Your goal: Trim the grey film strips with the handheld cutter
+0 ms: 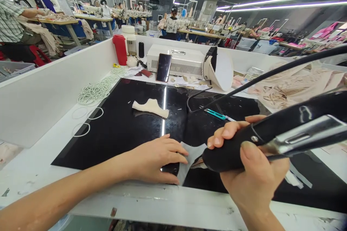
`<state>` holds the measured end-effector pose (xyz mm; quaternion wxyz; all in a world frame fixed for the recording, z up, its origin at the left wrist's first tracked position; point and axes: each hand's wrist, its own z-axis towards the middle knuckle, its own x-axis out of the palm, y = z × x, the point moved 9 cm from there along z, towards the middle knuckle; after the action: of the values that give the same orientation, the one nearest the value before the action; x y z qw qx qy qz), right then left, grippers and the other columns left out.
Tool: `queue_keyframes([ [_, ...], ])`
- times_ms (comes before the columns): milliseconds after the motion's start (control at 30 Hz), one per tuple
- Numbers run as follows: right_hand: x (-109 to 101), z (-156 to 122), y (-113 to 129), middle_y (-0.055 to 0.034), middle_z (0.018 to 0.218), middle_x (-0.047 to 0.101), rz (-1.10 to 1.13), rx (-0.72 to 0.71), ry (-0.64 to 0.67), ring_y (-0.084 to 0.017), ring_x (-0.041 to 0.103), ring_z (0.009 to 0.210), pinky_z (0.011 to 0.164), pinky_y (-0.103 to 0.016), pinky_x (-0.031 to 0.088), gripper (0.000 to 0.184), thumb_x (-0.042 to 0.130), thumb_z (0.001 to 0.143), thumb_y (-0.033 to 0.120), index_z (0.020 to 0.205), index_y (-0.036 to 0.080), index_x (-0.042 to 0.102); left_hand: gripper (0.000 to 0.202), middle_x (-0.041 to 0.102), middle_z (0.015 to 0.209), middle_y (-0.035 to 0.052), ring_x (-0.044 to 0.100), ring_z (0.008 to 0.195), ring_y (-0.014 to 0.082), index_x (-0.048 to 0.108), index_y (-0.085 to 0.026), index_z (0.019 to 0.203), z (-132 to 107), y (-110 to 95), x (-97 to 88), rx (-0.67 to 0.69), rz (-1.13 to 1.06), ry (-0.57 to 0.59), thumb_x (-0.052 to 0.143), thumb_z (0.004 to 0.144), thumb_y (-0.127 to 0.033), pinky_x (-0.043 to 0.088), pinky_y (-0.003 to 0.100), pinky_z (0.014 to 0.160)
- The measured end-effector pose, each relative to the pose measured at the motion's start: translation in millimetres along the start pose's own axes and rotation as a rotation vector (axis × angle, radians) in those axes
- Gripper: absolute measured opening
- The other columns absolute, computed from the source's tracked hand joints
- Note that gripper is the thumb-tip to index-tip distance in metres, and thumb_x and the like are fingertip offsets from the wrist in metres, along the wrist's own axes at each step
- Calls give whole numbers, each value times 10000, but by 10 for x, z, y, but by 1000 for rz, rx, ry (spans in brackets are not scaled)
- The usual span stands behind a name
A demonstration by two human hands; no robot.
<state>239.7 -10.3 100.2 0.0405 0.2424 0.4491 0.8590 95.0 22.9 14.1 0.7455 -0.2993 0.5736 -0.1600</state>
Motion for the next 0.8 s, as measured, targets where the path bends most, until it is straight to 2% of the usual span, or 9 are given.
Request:
queue_keyframes([
  [200, 52, -53, -35, 32, 830, 680, 7, 20, 59, -141, 649, 659, 613, -286, 600, 366, 881, 841, 335, 1135, 276, 671, 482, 659, 1471, 89, 579, 1401, 322, 685, -240, 1319, 20, -11, 3, -27, 1, 16, 873, 879, -298, 242, 648, 1288],
  [367, 40, -60, -39, 31, 832, 675, -21, 27, 61, -142, 644, 666, 615, -288, 604, 344, 871, 855, 321, 1133, 284, 672, 479, 669, 1457, 83, 585, 1394, 325, 696, -255, 1316, 34, -21, -17, -21, -4, 5, 872, 873, -288, 255, 635, 1288],
  [567, 82, -124, -2, 32, 812, 640, 19, 45, 60, -129, 599, 639, 571, -259, 582, 376, 867, 841, 378, 1140, 282, 660, 467, 669, 1456, 85, 584, 1398, 325, 695, -258, 1316, 38, -42, -22, -14, 10, 11, 864, 882, -290, 252, 615, 1293],
  [800, 105, -190, -15, 31, 801, 601, -37, 82, 57, -148, 584, 654, 594, -287, 591, 409, 861, 856, 398, 1187, 309, 637, 493, 655, 1476, 98, 571, 1414, 320, 670, -249, 1354, 37, -31, -12, -24, -4, 18, 856, 900, -299, 238, 628, 1293],
])
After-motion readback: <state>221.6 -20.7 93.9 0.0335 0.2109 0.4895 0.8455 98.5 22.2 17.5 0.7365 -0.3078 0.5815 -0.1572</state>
